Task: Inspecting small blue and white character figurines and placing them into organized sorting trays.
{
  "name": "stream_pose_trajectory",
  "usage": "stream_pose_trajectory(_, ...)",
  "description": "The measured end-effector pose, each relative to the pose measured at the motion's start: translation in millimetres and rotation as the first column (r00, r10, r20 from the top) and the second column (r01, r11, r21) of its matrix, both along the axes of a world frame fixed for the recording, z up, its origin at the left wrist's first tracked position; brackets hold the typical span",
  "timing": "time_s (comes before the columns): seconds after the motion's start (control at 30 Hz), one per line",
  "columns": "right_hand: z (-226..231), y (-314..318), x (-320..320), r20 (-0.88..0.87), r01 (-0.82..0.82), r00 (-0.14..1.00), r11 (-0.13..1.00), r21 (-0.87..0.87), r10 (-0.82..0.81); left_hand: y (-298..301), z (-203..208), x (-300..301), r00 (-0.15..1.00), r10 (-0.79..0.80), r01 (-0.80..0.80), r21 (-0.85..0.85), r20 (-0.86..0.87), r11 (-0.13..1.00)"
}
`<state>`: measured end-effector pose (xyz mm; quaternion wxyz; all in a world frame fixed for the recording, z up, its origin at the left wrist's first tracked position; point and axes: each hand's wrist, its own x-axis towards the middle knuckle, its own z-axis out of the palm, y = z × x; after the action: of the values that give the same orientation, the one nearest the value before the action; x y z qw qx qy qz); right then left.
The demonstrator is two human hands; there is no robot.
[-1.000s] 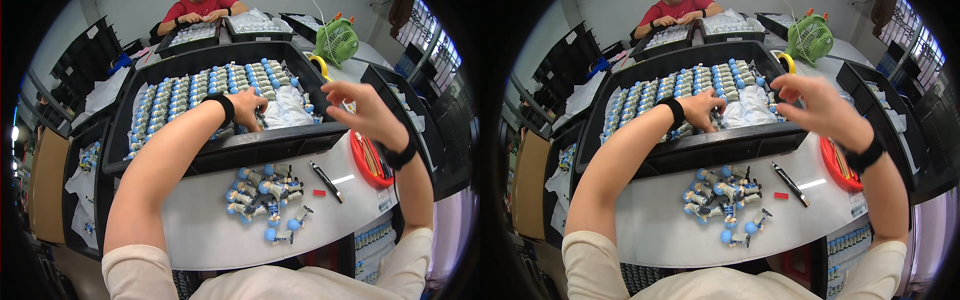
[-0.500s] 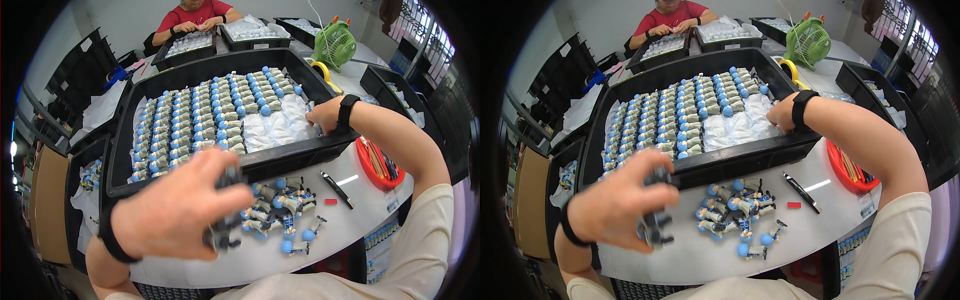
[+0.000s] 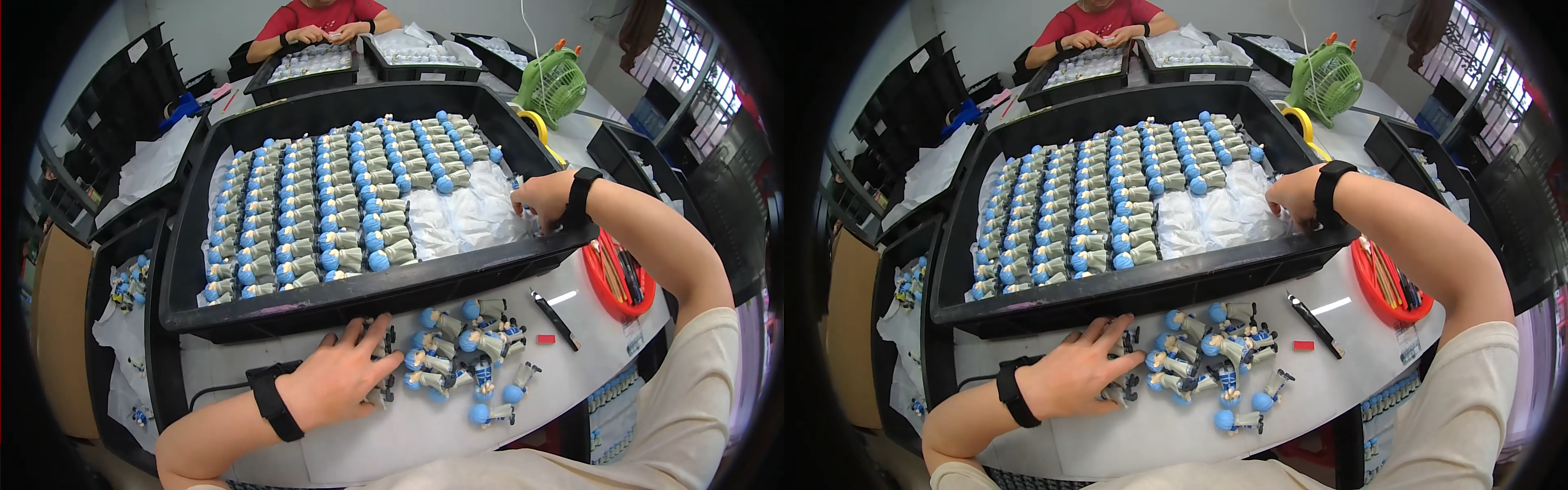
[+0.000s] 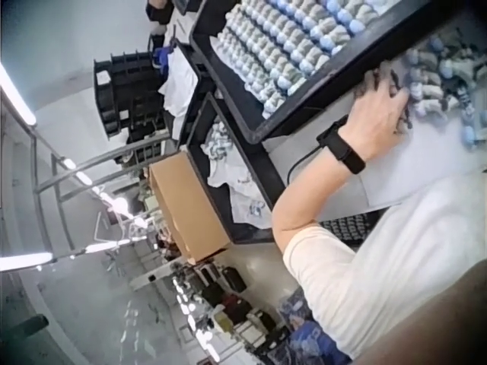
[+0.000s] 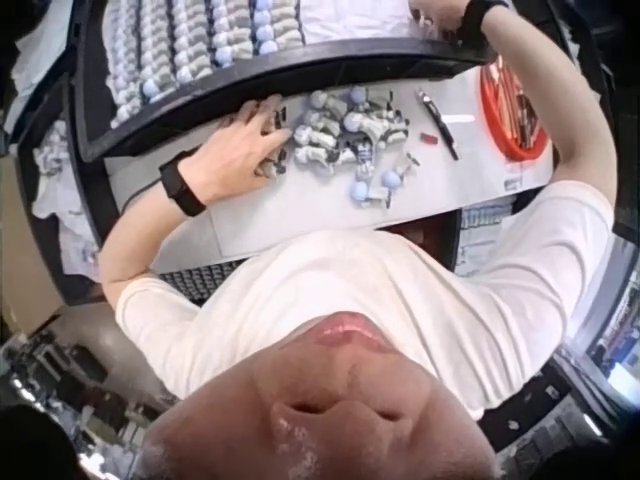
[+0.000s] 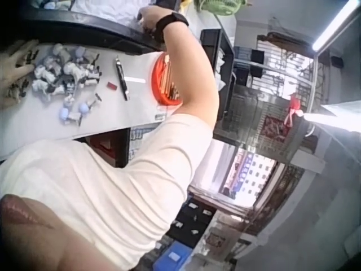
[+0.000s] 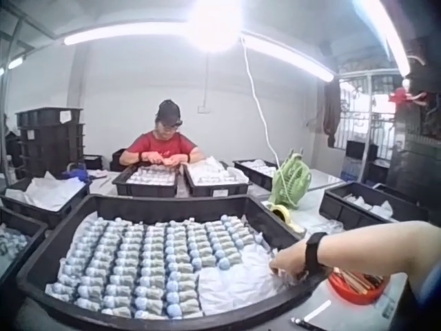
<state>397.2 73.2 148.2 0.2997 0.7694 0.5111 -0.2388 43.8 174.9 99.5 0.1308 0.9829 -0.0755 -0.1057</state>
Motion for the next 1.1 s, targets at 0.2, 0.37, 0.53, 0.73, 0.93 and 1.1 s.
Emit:
stream_pose_trajectory(0.2, 1, 27, 35, 0.075, -0.116, 0.992, 0.981, 0.158, 0.105, -4, 25, -9, 0.997, 0.046, -0.045, -0.017, 0.057, 0.999)
stream_pose_trajectory(0.37, -18, 27, 12, 0.224, -0.139, 0.961, 0.984, -0.111, 0.161, -10, 35, -26, 0.991, 0.115, -0.108, -0.090, 0.067, 0.990)
stream_pose_trajectory(0.53, -20, 16, 7, 0.385, -0.270, 0.878, 0.959, -0.091, 0.283, -9, 43, -23, 0.994, 0.108, -0.105, -0.107, 0.019, 0.989)
stream_pose_trajectory(0.73, -12, 15, 9, 0.327, -0.163, 0.923, 0.975, -0.150, 0.204, -17, 55, -6, 0.972, 0.092, -0.068, -0.116, 0.218, 0.991)
stream_pose_trajectory(0.93, 23, -13, 7, -0.245, 0.242, 0.944, 0.968, 0.063, -0.220, -37, 59, -48, 0.949, 0.215, -0.177, -0.174, 0.231, 0.969)
stream_pose_trajectory(1.1, 3, -22, 14, -0.254, 0.143, 0.954, 0.986, -0.082, -0.159, -69, 42, -95, 0.899, 0.413, -0.350, -0.332, 0.144, 0.876)
